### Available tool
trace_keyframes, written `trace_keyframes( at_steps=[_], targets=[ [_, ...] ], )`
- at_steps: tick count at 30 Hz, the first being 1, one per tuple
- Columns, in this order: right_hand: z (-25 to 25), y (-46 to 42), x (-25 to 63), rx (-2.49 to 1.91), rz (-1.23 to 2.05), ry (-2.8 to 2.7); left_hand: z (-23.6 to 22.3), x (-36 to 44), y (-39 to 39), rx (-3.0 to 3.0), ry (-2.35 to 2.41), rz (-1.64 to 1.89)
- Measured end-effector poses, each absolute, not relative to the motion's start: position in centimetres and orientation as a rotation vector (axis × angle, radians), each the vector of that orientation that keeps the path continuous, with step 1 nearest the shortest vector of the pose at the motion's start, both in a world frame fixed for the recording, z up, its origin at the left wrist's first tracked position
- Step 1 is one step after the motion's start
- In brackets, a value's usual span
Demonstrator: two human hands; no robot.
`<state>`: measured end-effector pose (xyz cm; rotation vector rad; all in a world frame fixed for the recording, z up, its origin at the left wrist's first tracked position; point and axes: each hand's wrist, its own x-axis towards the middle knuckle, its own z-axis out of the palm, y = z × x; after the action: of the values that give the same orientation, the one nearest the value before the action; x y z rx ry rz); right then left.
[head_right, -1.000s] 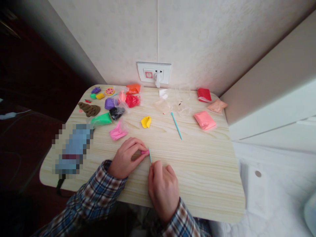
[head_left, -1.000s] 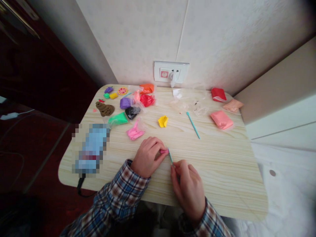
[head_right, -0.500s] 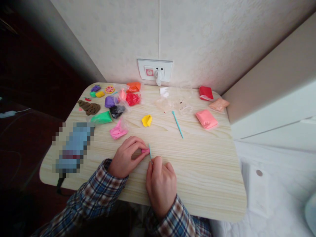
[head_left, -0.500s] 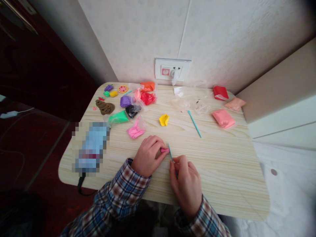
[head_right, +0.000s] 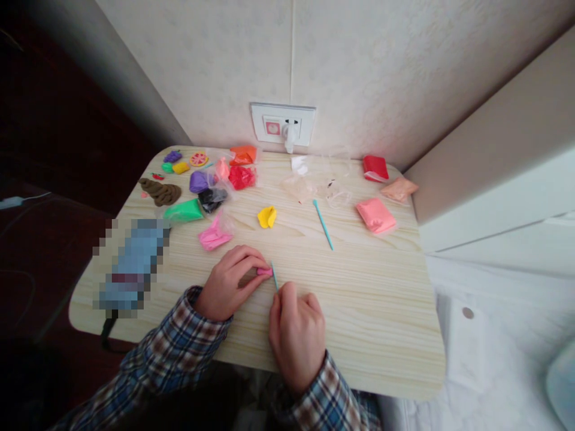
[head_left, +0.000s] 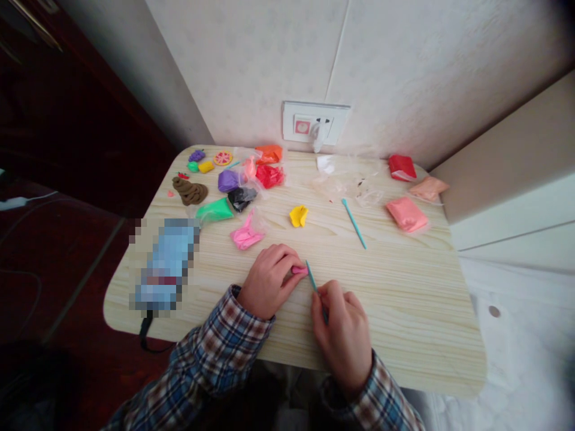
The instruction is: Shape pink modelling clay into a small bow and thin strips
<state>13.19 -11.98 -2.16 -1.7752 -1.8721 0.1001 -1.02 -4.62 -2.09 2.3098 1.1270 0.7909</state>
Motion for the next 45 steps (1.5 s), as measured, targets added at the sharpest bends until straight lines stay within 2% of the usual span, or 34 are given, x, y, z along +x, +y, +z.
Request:
trace_keyframes(
  at_steps=[13, 17, 21, 31, 45],
  targets=[
    [-2.3, -11.0, 13.4, -1.888, 0.088, -1.757, -1.9, -1.1, -4.6, 2.310, 1.085, 0.826],
    [-2.4, -11.0, 15.8, -1.976, 0.227, -1.559, -1.4, -1.3, -4.4, 2.338, 0.960, 0.906],
    [-2.5, -11.4, 16.7, -1.977, 0.307, -1.496, -1.2, -1.2, -4.5, 2.335, 1.064, 0.905],
    [-2.4, -11.3, 16.6, -1.910, 0.344, -1.568, -1.6, -0.6, -5.1, 2.392, 1.283, 0.676],
    [-2.5, -11.6, 16.2, -1.790, 0.320, -1.704, -1.6, -1.2, -4.9, 2.286, 1.227, 0.754]
  ],
)
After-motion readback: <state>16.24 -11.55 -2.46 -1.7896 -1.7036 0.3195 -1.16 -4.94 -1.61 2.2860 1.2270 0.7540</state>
